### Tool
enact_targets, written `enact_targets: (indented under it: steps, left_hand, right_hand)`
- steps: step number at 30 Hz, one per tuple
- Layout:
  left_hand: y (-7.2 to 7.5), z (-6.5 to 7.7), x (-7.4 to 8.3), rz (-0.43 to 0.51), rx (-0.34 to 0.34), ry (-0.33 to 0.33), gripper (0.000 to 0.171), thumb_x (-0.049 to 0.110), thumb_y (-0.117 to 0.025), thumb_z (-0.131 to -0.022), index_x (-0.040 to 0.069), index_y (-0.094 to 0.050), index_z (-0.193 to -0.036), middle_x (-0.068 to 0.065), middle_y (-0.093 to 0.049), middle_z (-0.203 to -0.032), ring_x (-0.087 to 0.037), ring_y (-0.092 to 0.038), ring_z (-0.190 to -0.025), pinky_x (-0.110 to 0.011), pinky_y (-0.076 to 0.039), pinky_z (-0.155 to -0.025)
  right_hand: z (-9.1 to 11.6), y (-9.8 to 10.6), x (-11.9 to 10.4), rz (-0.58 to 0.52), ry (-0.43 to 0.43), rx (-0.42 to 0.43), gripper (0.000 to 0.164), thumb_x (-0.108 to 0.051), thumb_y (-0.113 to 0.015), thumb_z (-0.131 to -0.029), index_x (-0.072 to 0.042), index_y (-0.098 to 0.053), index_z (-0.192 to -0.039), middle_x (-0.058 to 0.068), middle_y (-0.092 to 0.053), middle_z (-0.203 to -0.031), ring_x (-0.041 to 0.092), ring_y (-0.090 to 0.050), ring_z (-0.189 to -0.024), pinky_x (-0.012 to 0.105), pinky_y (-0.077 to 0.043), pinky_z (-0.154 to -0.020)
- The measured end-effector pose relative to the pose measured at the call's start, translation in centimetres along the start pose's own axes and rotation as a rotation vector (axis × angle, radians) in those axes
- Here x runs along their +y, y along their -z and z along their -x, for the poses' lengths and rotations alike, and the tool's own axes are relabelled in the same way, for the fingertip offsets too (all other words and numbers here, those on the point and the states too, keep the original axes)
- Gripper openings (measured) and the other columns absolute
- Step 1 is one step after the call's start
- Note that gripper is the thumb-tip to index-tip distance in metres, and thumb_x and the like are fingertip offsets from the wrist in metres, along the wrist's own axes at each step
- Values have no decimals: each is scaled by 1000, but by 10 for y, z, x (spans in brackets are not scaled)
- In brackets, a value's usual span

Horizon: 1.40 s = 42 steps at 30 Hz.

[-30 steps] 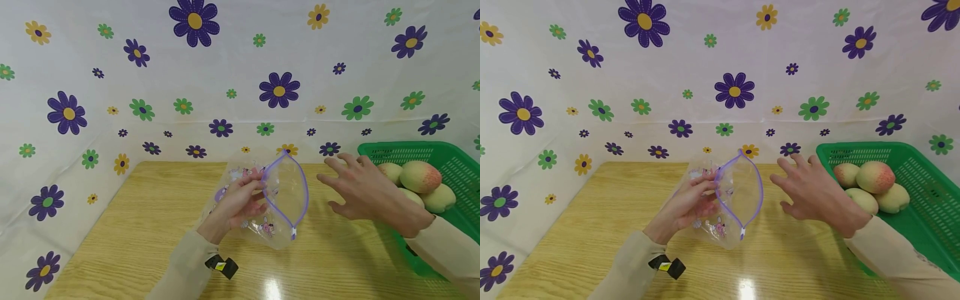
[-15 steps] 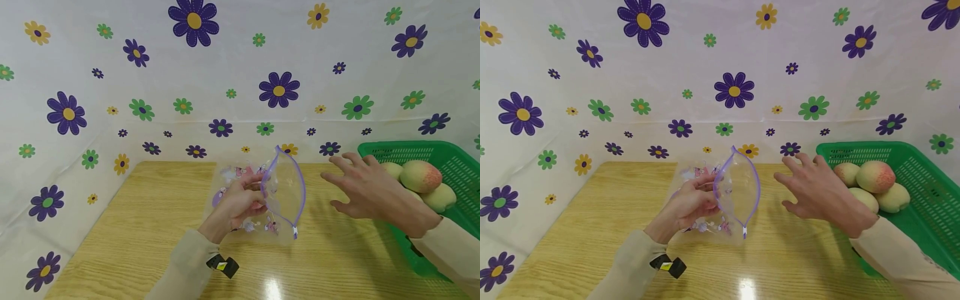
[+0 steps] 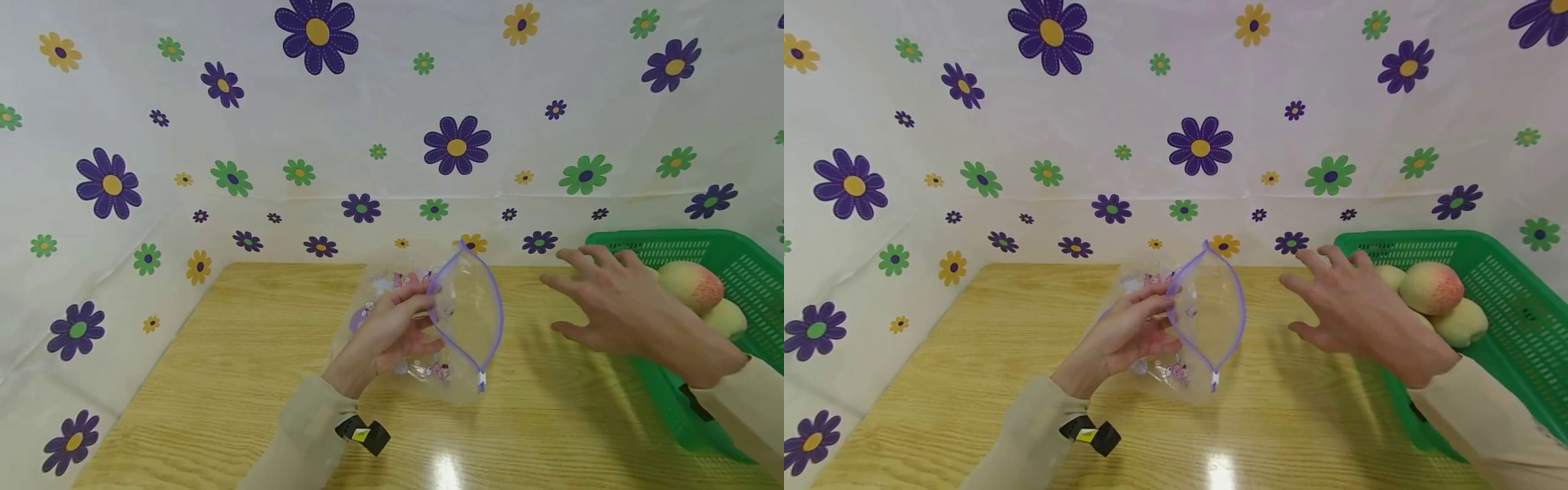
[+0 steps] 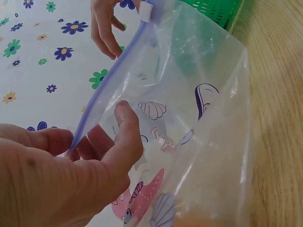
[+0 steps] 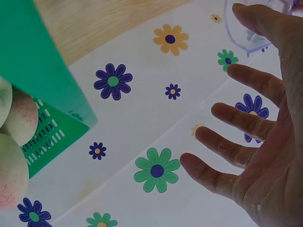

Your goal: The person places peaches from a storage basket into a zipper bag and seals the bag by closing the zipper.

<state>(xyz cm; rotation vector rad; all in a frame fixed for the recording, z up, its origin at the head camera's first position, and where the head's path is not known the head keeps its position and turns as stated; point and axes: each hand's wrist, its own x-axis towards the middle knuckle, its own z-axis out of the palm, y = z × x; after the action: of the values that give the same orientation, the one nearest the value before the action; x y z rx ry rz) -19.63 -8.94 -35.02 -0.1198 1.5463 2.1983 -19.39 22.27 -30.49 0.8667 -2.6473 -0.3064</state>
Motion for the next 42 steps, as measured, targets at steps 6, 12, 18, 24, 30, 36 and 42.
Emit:
enact_targets:
  steps: [6, 12, 18, 24, 30, 36, 42]
  left_hand:
    - [0, 1, -1, 44, -22, 6, 20, 16, -51, -107, 18, -58, -125, 3, -54, -94, -9, -58, -84, -33, -61, -66]
    - [1, 1, 0, 50, -28, 5, 19, 18, -51, -107, 18, -58, -125, 3, -55, -95, -9, -61, -84, -36, -63, -66]
    - [0, 1, 0, 60, -51, -2, 13, 15, -48, -108, 19, -55, -119, 4, -56, -95, -9, -63, -84, -40, -63, -69]
    - [0, 1, -1, 67, -57, -5, 15, 15, -46, -109, 21, -53, -120, 5, -54, -95, -9, -63, -85, -42, -63, -71]
    - [-1, 1, -2, 55, -49, 0, 26, 15, -44, -110, 19, -50, -135, 4, -54, -99, -9, -64, -87, -43, -63, -73]
    - [0, 1, -3, 70, -48, 11, 23, 16, -45, -110, 19, -52, -131, 5, -55, -97, -10, -64, -86, -44, -63, -74]
    - [0, 0, -3, 85, -54, 7, 18, 17, -46, -109, 20, -54, -126, 5, -55, -96, -9, -64, -85, -42, -63, -71]
  right_hand:
    - [6, 0, 7, 1, -18, 7, 66, -55, -83, -75, -20, -69, -129, 22, -60, -138, 49, -57, -123, 71, -52, -86]
    - [9, -2, 12, 13, -16, 38, 68, -54, -85, -73, -20, -69, -130, 23, -59, -139, 49, -58, -122, 70, -52, -84]
    - [11, -4, 16, 18, -22, 38, 69, -52, -85, -72, -20, -68, -130, 24, -59, -139, 49, -58, -121, 72, -52, -85]
    - [16, -3, 21, 28, -23, 29, 66, -52, -84, -73, -21, -68, -129, 24, -59, -139, 49, -58, -121, 73, -51, -84]
    - [20, -3, 26, 56, -36, 8, 67, -52, -83, -73, -22, -67, -130, 24, -57, -139, 51, -57, -121, 74, -51, -83]
    - [22, -4, 31, 84, -45, -5, 69, -53, -83, -73, -23, -65, -132, 24, -57, -139, 52, -58, -120, 74, -51, -83]
    - [25, -5, 37, 75, -53, -8, 68, -50, -85, -73, -22, -67, -132, 24, -58, -139, 51, -57, -121, 74, -50, -83]
